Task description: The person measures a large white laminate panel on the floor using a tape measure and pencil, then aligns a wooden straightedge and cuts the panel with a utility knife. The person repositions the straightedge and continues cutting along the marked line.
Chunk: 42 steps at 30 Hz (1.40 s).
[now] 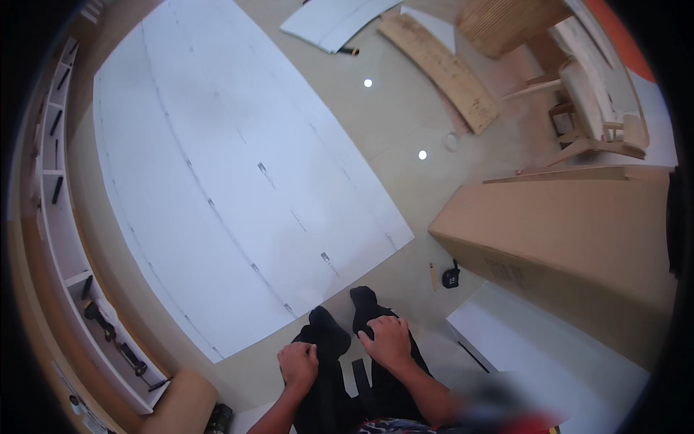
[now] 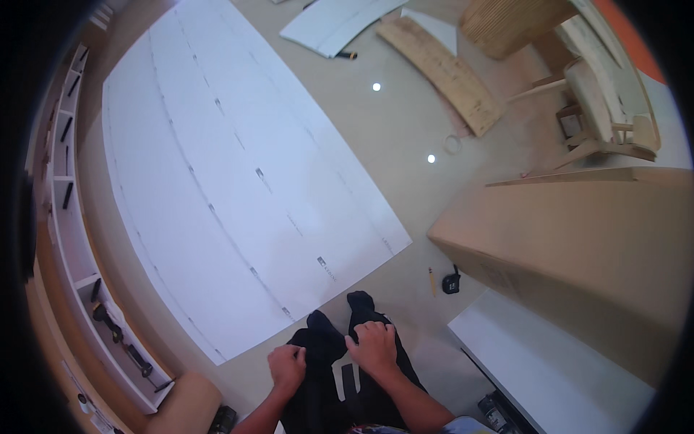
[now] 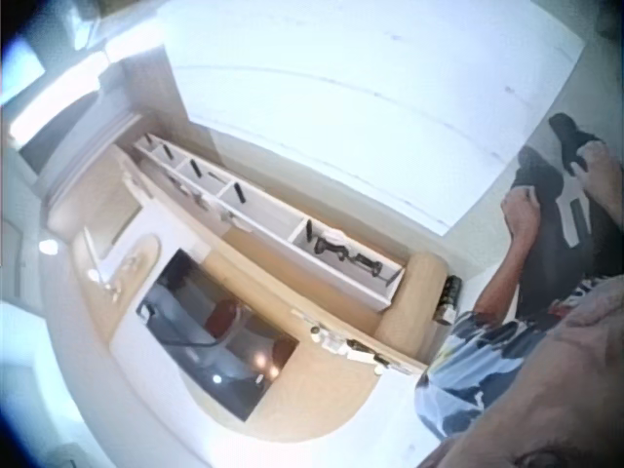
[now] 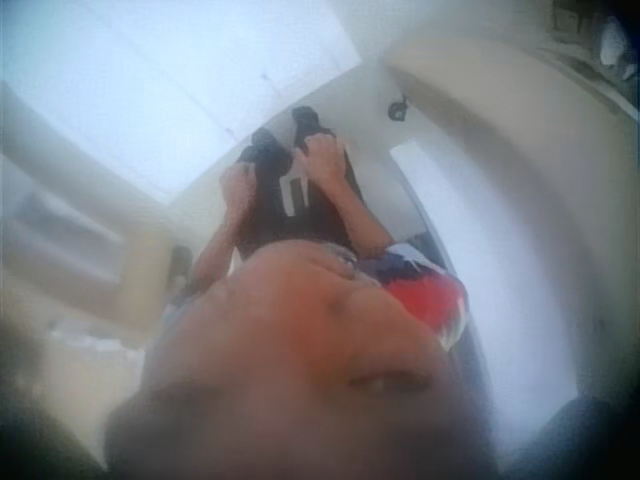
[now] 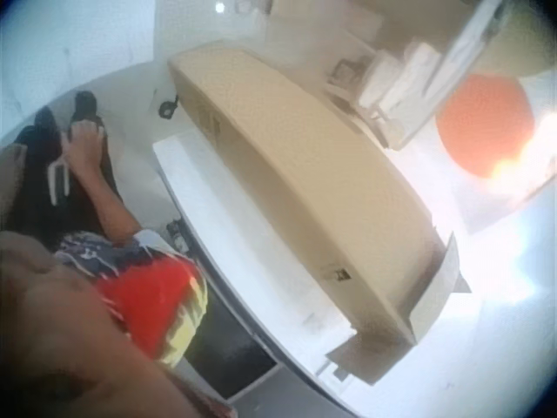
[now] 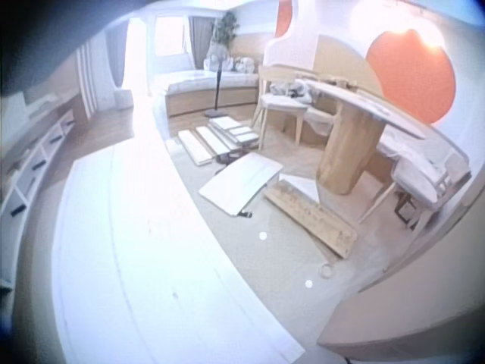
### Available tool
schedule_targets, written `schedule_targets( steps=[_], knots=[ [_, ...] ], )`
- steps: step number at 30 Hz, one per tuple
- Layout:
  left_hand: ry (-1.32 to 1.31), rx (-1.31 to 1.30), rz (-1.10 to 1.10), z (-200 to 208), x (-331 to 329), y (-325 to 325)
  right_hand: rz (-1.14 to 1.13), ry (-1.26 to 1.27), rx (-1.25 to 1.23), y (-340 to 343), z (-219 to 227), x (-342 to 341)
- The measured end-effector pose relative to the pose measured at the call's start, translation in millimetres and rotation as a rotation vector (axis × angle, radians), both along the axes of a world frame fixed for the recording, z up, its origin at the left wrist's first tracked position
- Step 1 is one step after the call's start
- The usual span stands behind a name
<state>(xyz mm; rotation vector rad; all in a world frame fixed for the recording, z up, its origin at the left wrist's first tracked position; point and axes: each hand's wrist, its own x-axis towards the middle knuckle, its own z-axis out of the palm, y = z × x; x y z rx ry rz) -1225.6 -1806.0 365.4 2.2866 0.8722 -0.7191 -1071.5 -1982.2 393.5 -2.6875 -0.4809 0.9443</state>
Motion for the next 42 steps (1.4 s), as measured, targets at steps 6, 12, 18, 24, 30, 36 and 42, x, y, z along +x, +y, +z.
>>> schedule_targets(
  steps=[6,12,18,24,30,36,42],
  knots=[
    [0.194,-0.119,-0.305,48.6,-40.8,-21.1,0.354,0.024,-0.17,-52.1,32.1,-59.6],
    [-0.17,-0.632,-0.05,195.5,-16.9,-66.4,0.213,0.552,0.069,-72.2,143.1,-85.3],
    [-0.302,-0.905,0.195,396.3,40.0,-53.3,-0.529,0.12,0.237,-134.5,196.0,-112.0],
    [-0.4,-1.217,-0.177,581.5,68.1,-64.6,-1.007,-0.006,0.211,-217.0,222.3,-225.1],
    [-0.558,-1.996,-0.821,692.9,32.3,-133.3,-1.234,0.039,0.095,-222.7,214.9,-359.3],
    [0.409,-2.415,-0.953,748.4,-78.8,-249.7,-1.632,-0.134,0.204,-191.2,192.5,-485.7],
    [1.018,-2.34,-1.144,704.5,-156.6,-363.1,-2.113,-0.197,0.378,-175.3,156.0,-555.0]
  ],
)
